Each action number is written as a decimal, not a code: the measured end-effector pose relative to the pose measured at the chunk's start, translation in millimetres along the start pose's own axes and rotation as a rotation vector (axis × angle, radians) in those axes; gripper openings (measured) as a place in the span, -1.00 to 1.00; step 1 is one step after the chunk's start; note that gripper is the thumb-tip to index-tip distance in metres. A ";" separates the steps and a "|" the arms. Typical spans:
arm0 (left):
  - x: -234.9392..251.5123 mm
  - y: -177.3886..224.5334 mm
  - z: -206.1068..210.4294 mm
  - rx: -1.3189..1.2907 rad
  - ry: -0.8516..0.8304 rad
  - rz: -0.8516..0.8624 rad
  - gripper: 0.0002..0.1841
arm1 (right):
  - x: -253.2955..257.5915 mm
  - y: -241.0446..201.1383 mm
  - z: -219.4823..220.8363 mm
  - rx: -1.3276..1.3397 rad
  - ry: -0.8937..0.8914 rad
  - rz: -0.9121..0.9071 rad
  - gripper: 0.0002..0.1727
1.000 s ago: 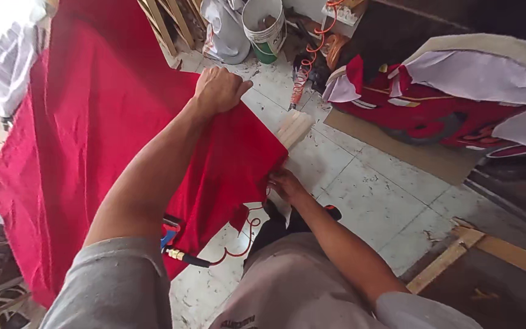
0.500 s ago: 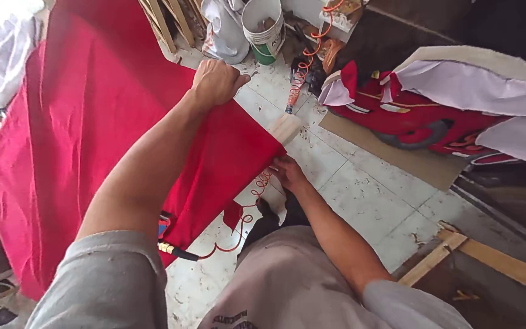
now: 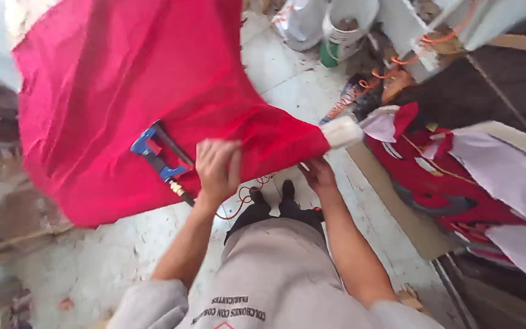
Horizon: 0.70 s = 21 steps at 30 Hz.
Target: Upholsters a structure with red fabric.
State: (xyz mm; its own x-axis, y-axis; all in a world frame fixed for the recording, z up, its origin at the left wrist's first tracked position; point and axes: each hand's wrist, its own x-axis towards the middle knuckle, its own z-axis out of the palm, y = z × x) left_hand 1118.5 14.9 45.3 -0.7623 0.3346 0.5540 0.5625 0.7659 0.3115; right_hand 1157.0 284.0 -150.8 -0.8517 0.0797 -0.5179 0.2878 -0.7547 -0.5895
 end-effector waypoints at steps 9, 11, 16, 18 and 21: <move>-230.4 -96.2 -99.1 0.398 0.167 -0.854 -0.61 | -35.1 -7.6 -1.7 -1.026 0.091 0.073 -0.53; -232.7 -109.1 -95.2 0.352 0.199 -0.850 -0.60 | -73.9 -0.1 50.6 -1.511 -0.077 -0.165 -0.57; -224.4 -110.9 -78.3 0.258 0.256 -0.748 -0.64 | -127.1 89.3 297.1 -1.786 -0.680 -0.783 -0.50; -224.4 -109.6 -67.9 0.235 0.202 -0.708 -0.64 | -98.1 140.4 364.9 -1.939 -0.681 -0.746 -0.19; -226.6 -116.0 -58.6 0.229 0.139 -0.645 -0.60 | -64.6 182.9 408.6 -2.125 -0.598 -0.603 0.13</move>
State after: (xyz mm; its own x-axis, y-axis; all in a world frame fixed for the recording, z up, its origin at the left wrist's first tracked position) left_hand 1244.7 -181.9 -71.1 -0.8647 -0.2881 0.4114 -0.0827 0.8896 0.4492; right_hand 1085.9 -125.2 28.1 -0.8623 -0.4848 -0.1464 -0.4121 0.8398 -0.3535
